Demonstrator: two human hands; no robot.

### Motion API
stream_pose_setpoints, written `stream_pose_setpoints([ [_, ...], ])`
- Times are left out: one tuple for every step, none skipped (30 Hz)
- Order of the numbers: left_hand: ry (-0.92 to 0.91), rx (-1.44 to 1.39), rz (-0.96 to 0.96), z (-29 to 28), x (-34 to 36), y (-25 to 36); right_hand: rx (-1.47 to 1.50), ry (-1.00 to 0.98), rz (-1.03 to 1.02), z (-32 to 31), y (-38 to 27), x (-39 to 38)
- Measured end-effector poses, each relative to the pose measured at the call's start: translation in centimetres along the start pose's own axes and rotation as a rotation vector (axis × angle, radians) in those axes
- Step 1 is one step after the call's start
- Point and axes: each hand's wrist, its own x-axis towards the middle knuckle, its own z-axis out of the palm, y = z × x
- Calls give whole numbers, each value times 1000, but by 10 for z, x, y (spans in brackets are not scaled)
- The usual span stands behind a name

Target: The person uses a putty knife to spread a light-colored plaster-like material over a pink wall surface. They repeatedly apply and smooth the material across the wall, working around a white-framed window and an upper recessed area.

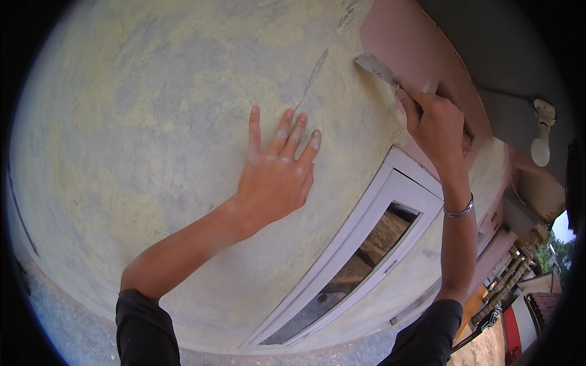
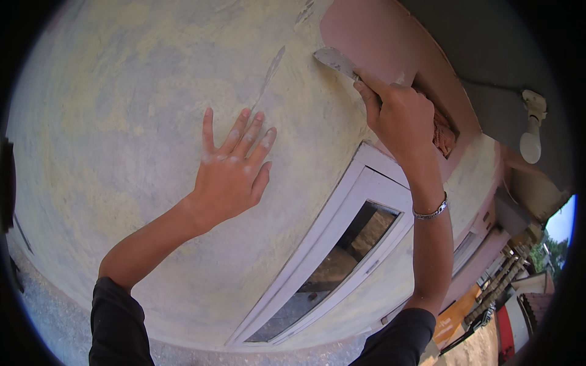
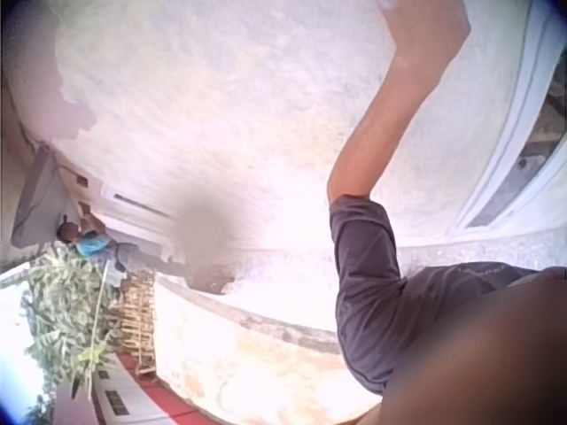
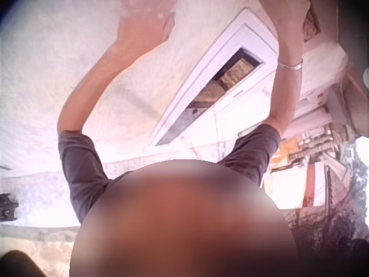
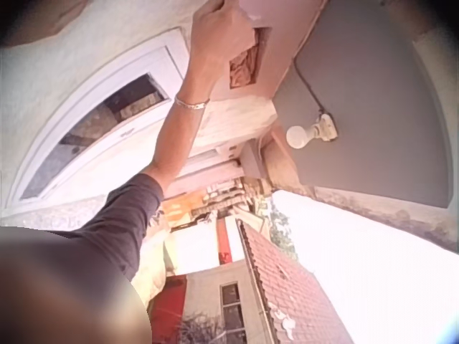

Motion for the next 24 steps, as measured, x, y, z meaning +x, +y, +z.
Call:
stream_pose_setpoints([
  [13, 2, 1, 0, -1, 0, -19, -42, 21, -1, -2, 1],
  [5, -35, -3, 0, -3, 0, -12, -18, 0, -1, -4, 1],
  [-3, -67, 5, -1, -5, 0, -7, -39, 20, 0, -6, 1],
  [-12, -98, 19, -2, -6, -1, 1, -7, 21, 1, -9, 1],
  [-1, -102, 25, -3, -8, -2, 3, -8, 36, 2, -11, 0],
  [-2, -108, 38, -4, -10, -3, -2, -70, 114, 3, -13, 0],
  [-24, -120, 45, -6, -12, -4, 16, 0, 75, 4, -15, 0],
  [-19, -121, 55, -8, -14, -5, 22, 11, 88, 5, -17, 1],
  [-22, -119, 54, -10, -17, -7, 52, 87, 45, 6, -19, 1],
  [-36, -114, 62, -13, -19, -9, 30, 3, 111, 6, -21, 2],
  [-41, -135, 58, -16, -22, -12, 29, -15, 133, 5, -24, 1],
  [-41, -146, 63, -19, -24, -14, 13, -93, 207, 4, -26, 3],
  [-32, -154, 61, -21, -26, -17, 31, -25, 171, 3, -29, 5],
  [-25, -158, 68, -23, -28, -19, 37, -24, 190, 2, -32, 6],
  [-22, -163, 76, -26, -30, -22, 43, -43, 230, 1, -35, 8],
  [-19, -166, 79, -29, -32, -23, 32, -5, 209, 0, -39, 10],
  [-16, -178, 75, -32, -33, -25, 20, 16, 206, 0, -42, 13],
  [-13, -187, 68, -34, -34, -26, 33, 104, 155, 0, -45, 15],
  [-21, -194, 67, -37, -35, -27, 15, 6, 236, -1, -48, 15],
  [-39, -202, 81, -39, -34, -28, 18, -23, 274, -1, -50, 17],
  [-51, -200, 94, -40, -32, -30, 6, -108, 361, 0, -51, 18],
  [-82, -198, 99, -41, -31, -32, 11, -20, 294, 0, -52, 19],
  [-61, -176, 120, -40, -27, -34, 6, 2, 292, 1, -53, 21],
  [-70, -160, 139, -40, -25, -36, 25, 56, 247, 2, -53, 22],
])
